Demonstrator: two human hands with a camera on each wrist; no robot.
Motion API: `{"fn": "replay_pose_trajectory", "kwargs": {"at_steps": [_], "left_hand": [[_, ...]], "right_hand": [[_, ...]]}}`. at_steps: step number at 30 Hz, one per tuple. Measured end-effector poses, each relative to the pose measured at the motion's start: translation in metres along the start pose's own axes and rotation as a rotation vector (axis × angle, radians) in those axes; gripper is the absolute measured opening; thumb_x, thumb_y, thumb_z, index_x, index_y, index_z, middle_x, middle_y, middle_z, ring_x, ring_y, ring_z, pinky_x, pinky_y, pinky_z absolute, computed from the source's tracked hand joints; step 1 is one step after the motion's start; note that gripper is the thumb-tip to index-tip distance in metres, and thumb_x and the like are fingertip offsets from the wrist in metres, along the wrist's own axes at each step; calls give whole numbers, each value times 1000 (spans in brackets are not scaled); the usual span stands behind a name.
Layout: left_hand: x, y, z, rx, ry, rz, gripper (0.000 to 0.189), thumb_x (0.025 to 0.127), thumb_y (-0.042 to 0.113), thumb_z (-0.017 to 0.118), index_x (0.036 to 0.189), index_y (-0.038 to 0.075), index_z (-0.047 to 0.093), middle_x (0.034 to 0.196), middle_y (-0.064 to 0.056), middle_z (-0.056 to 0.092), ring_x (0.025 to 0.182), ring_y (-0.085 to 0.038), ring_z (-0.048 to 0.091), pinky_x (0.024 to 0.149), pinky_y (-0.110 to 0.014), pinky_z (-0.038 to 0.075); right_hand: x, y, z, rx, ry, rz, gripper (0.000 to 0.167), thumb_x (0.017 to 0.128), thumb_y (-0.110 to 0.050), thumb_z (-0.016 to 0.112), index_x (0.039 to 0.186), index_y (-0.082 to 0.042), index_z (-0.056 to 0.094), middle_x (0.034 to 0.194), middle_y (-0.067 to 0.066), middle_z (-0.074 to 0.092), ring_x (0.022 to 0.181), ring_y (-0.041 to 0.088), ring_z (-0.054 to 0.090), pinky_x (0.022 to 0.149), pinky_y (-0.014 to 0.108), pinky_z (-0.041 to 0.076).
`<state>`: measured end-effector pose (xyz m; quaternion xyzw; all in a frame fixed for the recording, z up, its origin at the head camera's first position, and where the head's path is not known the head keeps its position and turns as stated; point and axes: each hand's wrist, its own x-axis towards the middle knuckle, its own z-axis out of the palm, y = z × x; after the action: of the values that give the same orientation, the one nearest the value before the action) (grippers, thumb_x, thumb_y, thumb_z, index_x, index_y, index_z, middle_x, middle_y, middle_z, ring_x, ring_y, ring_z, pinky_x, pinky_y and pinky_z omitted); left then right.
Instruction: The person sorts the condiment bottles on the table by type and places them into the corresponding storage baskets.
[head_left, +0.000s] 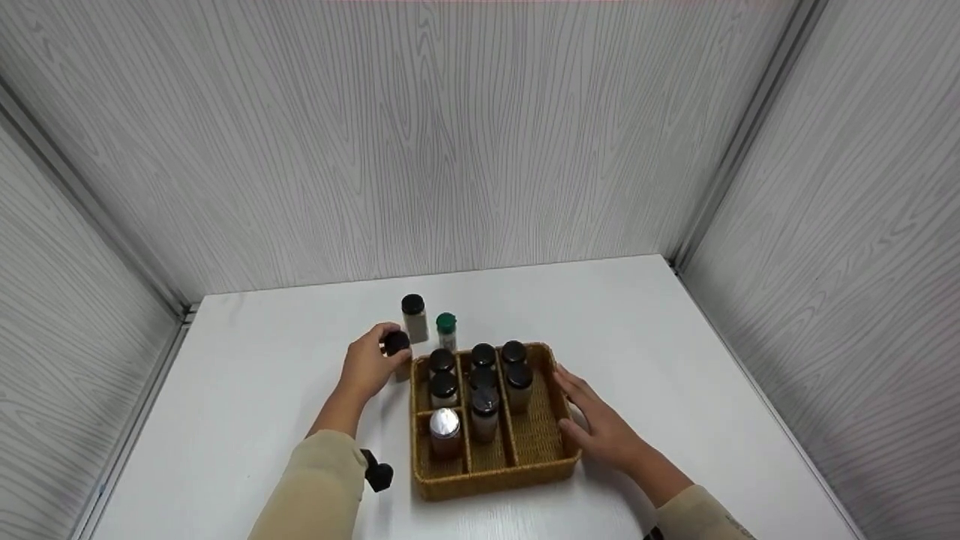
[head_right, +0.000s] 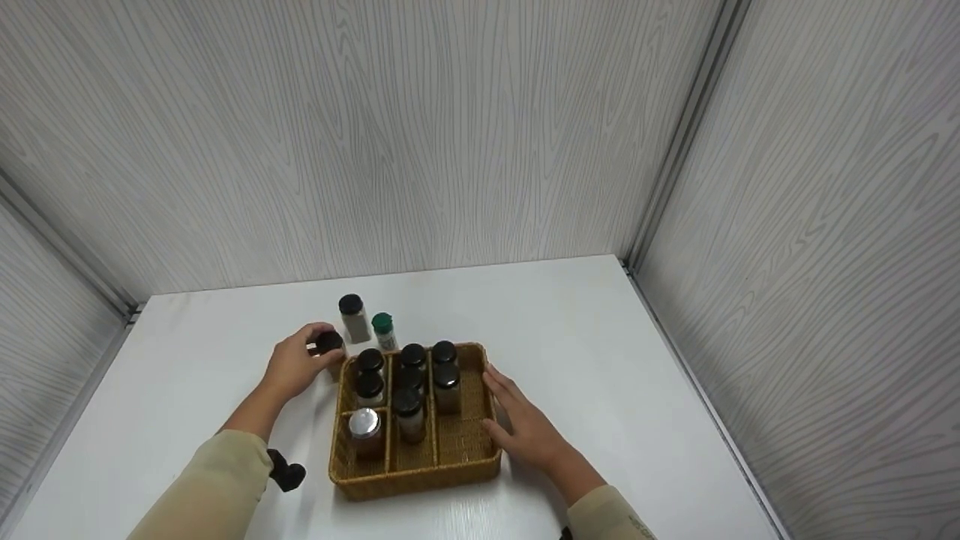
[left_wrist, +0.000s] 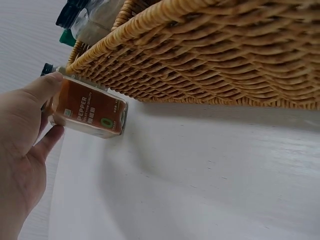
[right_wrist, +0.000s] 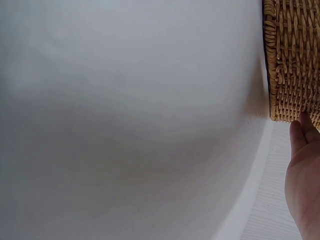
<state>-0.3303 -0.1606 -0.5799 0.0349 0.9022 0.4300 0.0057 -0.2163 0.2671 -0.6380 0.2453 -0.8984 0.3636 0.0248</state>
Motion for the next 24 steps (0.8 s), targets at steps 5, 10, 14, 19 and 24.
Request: {"fn": "replay_pose_trajectory", "kwargs": {"at_steps": [5, 10, 14, 19, 24], "left_hand": [[-3, 0, -5, 7, -21, 11, 50, 101, 15, 79, 146, 4, 61, 151, -26, 64, 142, -45, 62, 118, -56, 54], [-5, 0, -10, 22, -37, 26, 49, 101, 16, 79, 145, 3, 63, 148, -24, 67, 138, -43, 65, 117, -54, 55], [-6, 3, -14, 34, -43, 35, 50, 100, 19, 80, 145, 1, 64, 146, -23, 68, 136, -42, 67, 117, -54, 55], [-7, 10, -20, 53, -34, 55, 50, 100, 21, 81, 144, 2, 65, 144, -22, 70, 135, -41, 68, 116, -55, 55], [-9, 15, -27, 37, -42, 62, 51, 98, 22, 83, 142, 4, 66, 143, -20, 72, 133, -39, 69, 115, -54, 56]], "right_hand": [[0, -1, 0, -1, 6, -28, 79, 106, -14, 67, 173, -13, 27, 183, 4, 24, 166, 32, 30, 128, 57, 42], [1, -2, 0, -8, 18, -78, 77, 106, -9, 66, 172, -7, 27, 182, 10, 26, 163, 38, 34, 123, 57, 48], [2, -2, 0, -12, 22, -87, 77, 106, -9, 66, 172, -7, 28, 181, 11, 27, 162, 38, 36, 122, 57, 49], [2, -2, -1, -8, 14, -71, 77, 106, -10, 66, 172, -9, 28, 181, 10, 27, 163, 36, 36, 122, 57, 48], [1, -4, -1, -6, 12, -64, 77, 107, -12, 66, 173, -10, 27, 181, 10, 27, 163, 37, 35, 123, 59, 46]]}}
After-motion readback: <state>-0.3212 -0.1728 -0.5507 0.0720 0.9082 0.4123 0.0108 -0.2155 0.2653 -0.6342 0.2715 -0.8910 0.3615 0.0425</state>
